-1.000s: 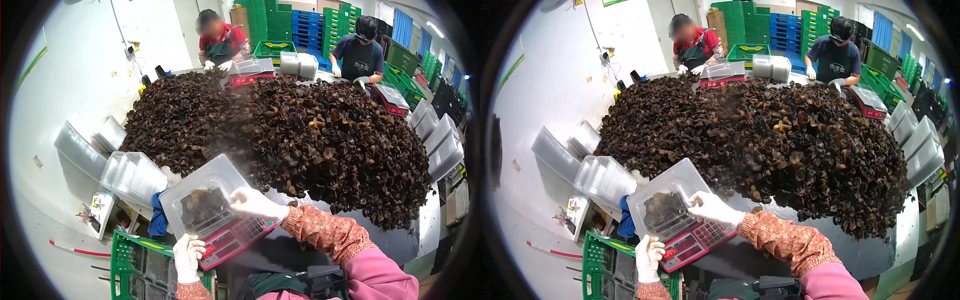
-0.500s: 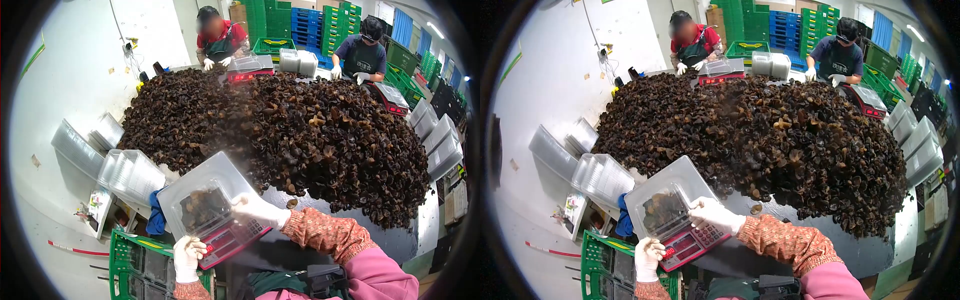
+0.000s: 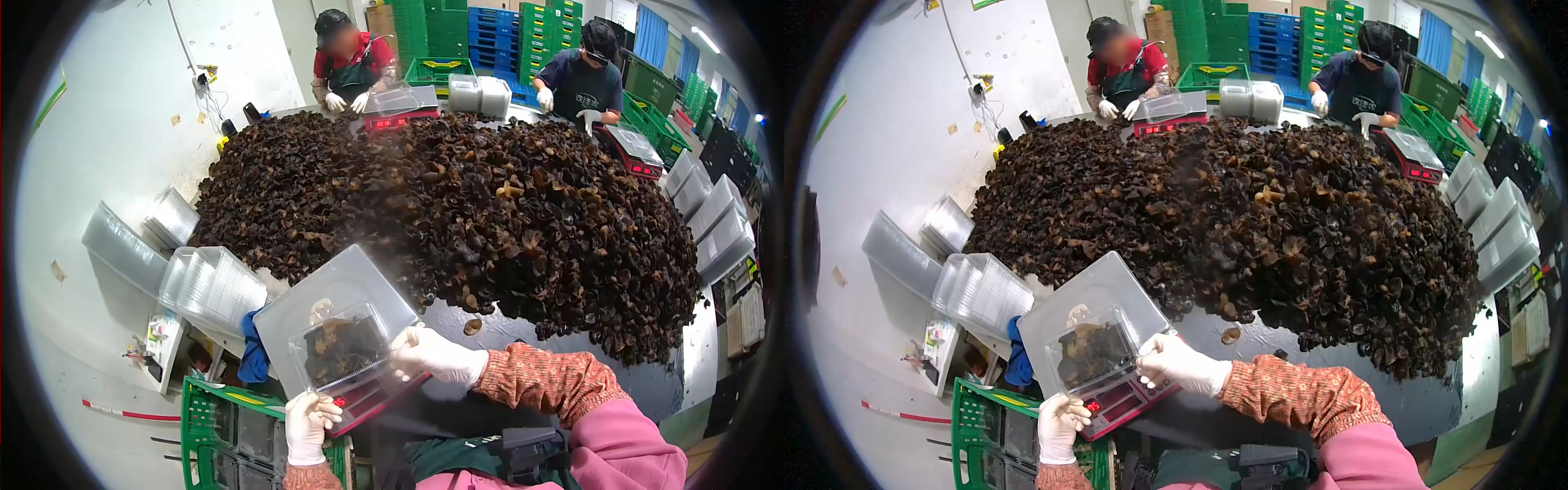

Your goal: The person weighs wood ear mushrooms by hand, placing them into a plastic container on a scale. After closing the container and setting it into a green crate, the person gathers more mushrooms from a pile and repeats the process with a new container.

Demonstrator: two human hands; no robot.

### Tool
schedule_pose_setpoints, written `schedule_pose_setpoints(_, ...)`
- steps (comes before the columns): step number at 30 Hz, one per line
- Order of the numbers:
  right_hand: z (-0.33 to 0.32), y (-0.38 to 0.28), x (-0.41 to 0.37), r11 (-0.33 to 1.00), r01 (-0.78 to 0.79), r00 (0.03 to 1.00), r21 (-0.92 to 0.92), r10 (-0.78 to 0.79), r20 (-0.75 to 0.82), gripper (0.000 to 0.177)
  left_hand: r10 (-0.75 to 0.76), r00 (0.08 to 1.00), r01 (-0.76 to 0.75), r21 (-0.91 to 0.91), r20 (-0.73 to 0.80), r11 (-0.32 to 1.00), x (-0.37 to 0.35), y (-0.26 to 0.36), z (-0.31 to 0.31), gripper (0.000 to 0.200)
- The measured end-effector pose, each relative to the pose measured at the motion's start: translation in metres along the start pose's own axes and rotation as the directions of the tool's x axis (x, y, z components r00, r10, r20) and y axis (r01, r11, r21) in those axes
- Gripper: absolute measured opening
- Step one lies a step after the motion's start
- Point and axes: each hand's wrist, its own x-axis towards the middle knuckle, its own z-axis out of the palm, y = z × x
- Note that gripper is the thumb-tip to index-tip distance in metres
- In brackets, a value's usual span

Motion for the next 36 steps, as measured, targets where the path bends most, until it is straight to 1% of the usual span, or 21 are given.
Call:
schedule_pose_setpoints(4,0.001,0.004,0.001,0.997,0.048,0.996,-0.052,-0.052,-0.073,0.017,0.104,0.992,-0.104,0.013,-0.069,0.995,-0.002,-0.009,0.012,0.032)
schedule_pose_setpoints(7,-0.003,0.002,-0.002,0.99,0.144,0.989,-0.002,-0.144,0.015,0.013,0.069,0.995,-0.067,0.04,-0.073,0.997,-0.005,-0.001,0.021,0.03)
schedule_pose_setpoints(9,0.0,-0.011,-0.015,0.99,0.125,0.989,-0.067,-0.129,-0.066,0.015,0.125,0.992,-0.127,0.102,0.021,0.987,-0.012,-0.001,0.023,0.028)
schedule_pose_setpoints(10,-0.004,-0.011,-0.018,0.975,0.166,0.983,-0.146,-0.175,-0.056,0.02,0.111,0.993,-0.112,0.015,0.044,0.994,-0.016,0.003,0.034,0.03)
schedule_pose_setpoints(11,-0.002,-0.008,-0.022,0.975,0.203,0.976,-0.091,-0.209,-0.068,0.018,0.134,0.989,-0.139,0.077,0.057,0.987,-0.024,0.007,0.038,0.03)
schedule_pose_setpoints(12,0.001,-0.016,-0.03,0.964,0.193,0.979,-0.185,-0.203,-0.035,0.017,0.236,0.971,-0.241,0.18,0.048,0.954,-0.036,0.011,0.045,0.029)
schedule_pose_setpoints(13,0.005,-0.017,-0.036,0.949,0.273,0.96,-0.157,-0.278,-0.012,0.015,0.207,0.977,-0.211,0.137,0.043,0.968,-0.04,0.01,0.044,0.028)
schedule_pose_setpoints(14,0.006,-0.015,-0.038,0.934,0.271,0.956,-0.234,-0.289,-0.047,0.015,0.193,0.98,-0.196,0.094,0.046,0.976,-0.042,0.007,0.041,0.027)
schedule_pose_setpoints(15,0.004,-0.013,-0.039,0.916,0.294,0.949,-0.274,-0.313,-0.027,0.015,0.179,0.984,-0.179,0.123,0.008,0.976,-0.048,0.008,0.045,0.027)
schedule_pose_setpoints(17,0.006,-0.015,-0.043,0.931,0.302,0.946,-0.206,-0.318,-0.053,0.013,0.164,0.985,-0.169,0.155,0.044,0.973,-0.051,0.003,0.048,0.026)
schedule_pose_setpoints(18,0.003,-0.016,-0.046,0.934,0.302,0.949,-0.19,-0.313,-0.03,0.013,0.187,0.98,-0.194,0.138,0.066,0.971,-0.047,-0.005,0.044,0.025)
schedule_pose_setpoints(19,0.003,-0.017,-0.047,0.936,0.305,0.95,-0.178,-0.312,-0.017,0.013,0.135,0.99,-0.139,0.188,0.035,0.972,-0.047,-0.006,0.041,0.03)
schedule_pose_setpoints(21,0.009,-0.016,-0.049,0.936,0.323,0.945,-0.142,-0.326,-0.004,0.013,0.191,0.981,-0.192,0.017,0.046,0.981,-0.054,-0.006,0.042,0.041)
schedule_pose_setpoints(24,0.014,-0.009,-0.05,0.936,0.335,0.942,-0.107,-0.333,0.04,0.014,0.214,0.967,-0.171,-0.271,0.136,0.947,-0.06,-0.011,0.039,0.05)
schedule_pose_setpoints(27,0.019,0.004,-0.047,0.947,0.3,0.95,-0.112,-0.286,0.121,0.015,0.369,0.928,-0.336,-0.321,0.046,0.885,-0.067,-0.012,0.051,0.049)
schedule_pose_setpoints(29,0.033,0.01,-0.048,0.958,0.259,0.96,-0.12,-0.242,0.142,0.019,0.356,0.934,-0.344,-0.372,-0.039,0.862,-0.079,-0.006,0.039,0.044)
schedule_pose_setpoints(30,0.039,0.01,-0.049,0.977,0.211,0.958,-0.038,-0.199,0.204,0.031,0.323,0.934,-0.357,-0.315,-0.155,0.879,-0.084,-0.005,0.03,0.042)
schedule_pose_setpoints(31,0.044,0.012,-0.05,0.975,0.207,0.964,-0.08,-0.189,0.187,0.036,0.299,0.918,-0.363,-0.252,-0.26,0.897,-0.091,0.0,0.017,0.039)
schedule_pose_setpoints(33,0.045,0.011,-0.048,0.969,0.227,0.961,-0.098,-0.207,0.182,0.036,0.329,0.889,-0.421,-0.285,-0.319,0.861,-0.099,-0.005,-0.03,0.032)
schedule_pose_setpoints(35,0.036,0.013,-0.047,0.97,0.218,0.972,-0.111,-0.205,0.116,0.033,0.409,0.756,-0.501,-0.049,-0.51,0.864,-0.108,-0.002,-0.065,0.029)
schedule_pose_setpoints(36,0.028,0.013,-0.046,0.971,0.207,0.977,-0.121,-0.199,0.078,0.032,0.474,0.658,-0.556,0.046,-0.585,0.83,-0.102,-0.026,-0.121,0.03)
